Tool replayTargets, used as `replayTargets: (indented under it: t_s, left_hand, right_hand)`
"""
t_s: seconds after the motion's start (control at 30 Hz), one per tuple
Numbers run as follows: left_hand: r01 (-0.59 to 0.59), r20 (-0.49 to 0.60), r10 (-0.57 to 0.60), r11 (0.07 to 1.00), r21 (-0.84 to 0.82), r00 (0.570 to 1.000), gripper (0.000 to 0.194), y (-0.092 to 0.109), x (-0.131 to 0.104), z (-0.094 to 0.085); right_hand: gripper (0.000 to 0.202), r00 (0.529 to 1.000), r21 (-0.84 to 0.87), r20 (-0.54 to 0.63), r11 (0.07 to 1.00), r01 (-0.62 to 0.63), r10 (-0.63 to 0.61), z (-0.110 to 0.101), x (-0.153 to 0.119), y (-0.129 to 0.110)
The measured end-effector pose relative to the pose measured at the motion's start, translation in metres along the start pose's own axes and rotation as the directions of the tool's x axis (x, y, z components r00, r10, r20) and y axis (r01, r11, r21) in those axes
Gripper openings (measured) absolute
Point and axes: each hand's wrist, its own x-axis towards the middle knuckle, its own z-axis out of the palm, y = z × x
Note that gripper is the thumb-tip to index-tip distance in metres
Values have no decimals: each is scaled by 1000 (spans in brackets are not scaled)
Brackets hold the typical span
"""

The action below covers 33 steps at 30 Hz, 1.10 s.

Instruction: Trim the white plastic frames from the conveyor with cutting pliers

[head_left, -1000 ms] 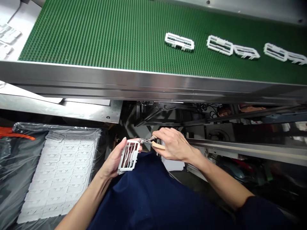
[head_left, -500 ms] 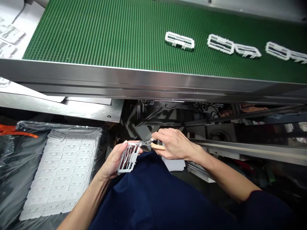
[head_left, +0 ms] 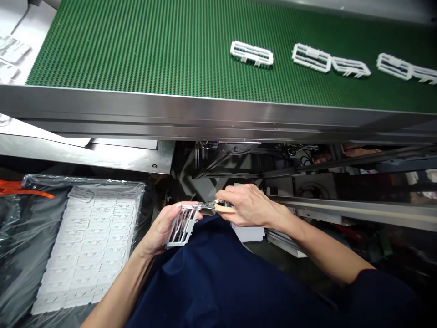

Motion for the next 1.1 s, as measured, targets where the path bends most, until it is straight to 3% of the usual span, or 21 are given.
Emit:
replayTargets:
  t_s: [0.13, 0.23, 0.4, 0.5, 0.57, 0.63, 0.73, 0.8, 0.87, 0.97, 1.1]
  left_hand:
    - [11, -17, -11, 1000, -11, 1000, 42, 0, 0, 2]
    - [33, -38, -35, 999, -38, 999, 42, 1, 0, 4]
    - [65, -71, -64, 998, -1, 995, 50, 4, 2, 8]
    - [-32, -82, 49, 979, 202, 995, 43, 6, 8, 12]
    - [-152, -53, 185, 912, 380, 981, 34, 7, 13, 17]
    - [-212, -31, 254, 865, 455, 967, 29, 7, 15, 20]
    - [-115, -111, 154, 948, 298, 982, 34, 9, 13, 20]
    - [-22, -153, 30, 998, 58, 988, 38, 10, 11, 17]
    - [21, -142, -44, 987, -160, 989, 39, 12, 9, 13]
    - [-5, -123, -35, 951, -308, 992, 38, 16, 10, 9]
    - [-58, -109, 16, 917, -396, 994, 37, 19, 13, 6]
  right_hand:
    - [12, 1000, 76, -6, 997, -14, 15, 2, 1, -1]
    - [11, 998, 251, -5, 966, -58, 61, 4, 2, -1]
    - [25, 949, 557, 23, 784, -272, 313, 12, 5, -8]
    - [27, 913, 735, 25, 612, -293, 408, 20, 14, -24]
    - [24, 908, 827, -9, 514, -229, 418, 26, 23, -36]
    - [20, 896, 867, -83, 475, -151, 436, 32, 31, -43]
    - [15, 841, 865, -176, 487, -116, 512, 38, 33, -34]
    - [14, 782, 785, -207, 577, -225, 588, 43, 27, -19]
    - [16, 740, 619, -245, 688, -378, 627, 47, 18, -4]
    - [18, 737, 490, -226, 729, -479, 637, 56, 7, 6]
    - [13, 716, 557, -192, 675, -484, 671, 65, 5, -6]
